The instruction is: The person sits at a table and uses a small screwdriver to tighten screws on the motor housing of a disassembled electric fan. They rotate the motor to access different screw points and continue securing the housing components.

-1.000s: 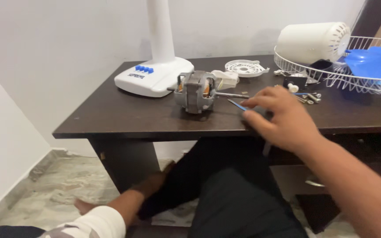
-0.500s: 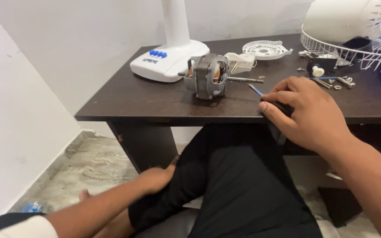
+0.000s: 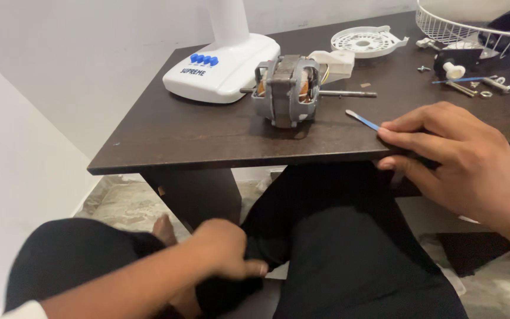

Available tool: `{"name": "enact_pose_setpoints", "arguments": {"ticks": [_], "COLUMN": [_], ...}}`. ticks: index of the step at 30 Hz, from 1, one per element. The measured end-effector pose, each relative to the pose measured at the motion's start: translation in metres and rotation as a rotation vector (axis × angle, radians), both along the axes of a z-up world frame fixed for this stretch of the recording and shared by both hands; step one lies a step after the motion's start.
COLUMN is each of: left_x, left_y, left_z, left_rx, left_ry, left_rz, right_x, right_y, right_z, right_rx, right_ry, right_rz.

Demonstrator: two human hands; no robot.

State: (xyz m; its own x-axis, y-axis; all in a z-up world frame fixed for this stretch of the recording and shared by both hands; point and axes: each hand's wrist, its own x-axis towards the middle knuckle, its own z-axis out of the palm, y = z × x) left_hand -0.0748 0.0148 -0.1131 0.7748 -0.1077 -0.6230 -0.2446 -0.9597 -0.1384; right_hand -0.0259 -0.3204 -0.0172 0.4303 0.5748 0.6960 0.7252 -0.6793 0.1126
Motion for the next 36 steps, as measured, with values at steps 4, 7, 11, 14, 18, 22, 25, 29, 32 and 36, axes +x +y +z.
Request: {"name": "enact_pose_setpoints", "arguments": {"ticks": [4,7,11,14,18,22,25,29,32,36], "left_x": [-0.004,0.008,0.012,0.002,-0.012,-0.028,-0.044,-0.073,-0.085,-0.073], "left_y": [-0.013,-0.005,0.011,0.028,0.052,0.06,0.053,0.041,0.032,0.007], "left_z": [0.0,0.003,0.002,-0.001,0.005,0.017,0.03,0.041,0.06,0.13], "left_rx": [0.05,-0.064,-0.144,-0.223,-0.246,-0.181,-0.22,-0.434,-0.739,-1.057], "left_ry": [-0.117,-0.166,-0.192,-0.216,-0.178,-0.035,-0.037,-0.115,-0.094,-0.447], "left_rz": [-0.219,-0.296,-0.302,-0.189,-0.082,-0.052,-0.03,-0.055,-0.128,-0.173], "right_x": [-0.004,-0.017,-0.04,-0.054,-0.061,-0.063,-0.052,-0.018,0.007,0.035], "right_y": [0.01,0.017,0.045,0.063,0.067,0.058,0.048,0.033,0.033,0.043], "right_z": [-0.001,0.002,-0.003,-0.007,-0.002,0.006,0.02,0.05,0.056,0.053], "right_rx": [0.071,0.145,0.161,0.239,0.193,0.213,0.301,0.405,0.356,0.234], "right_ry": [-0.015,-0.003,-0.193,-0.188,-0.137,0.014,0.311,0.762,0.85,0.828], "right_rz": [0.037,0.016,-0.173,-0.284,-0.338,-0.317,-0.418,-0.558,-0.516,-0.444]}}
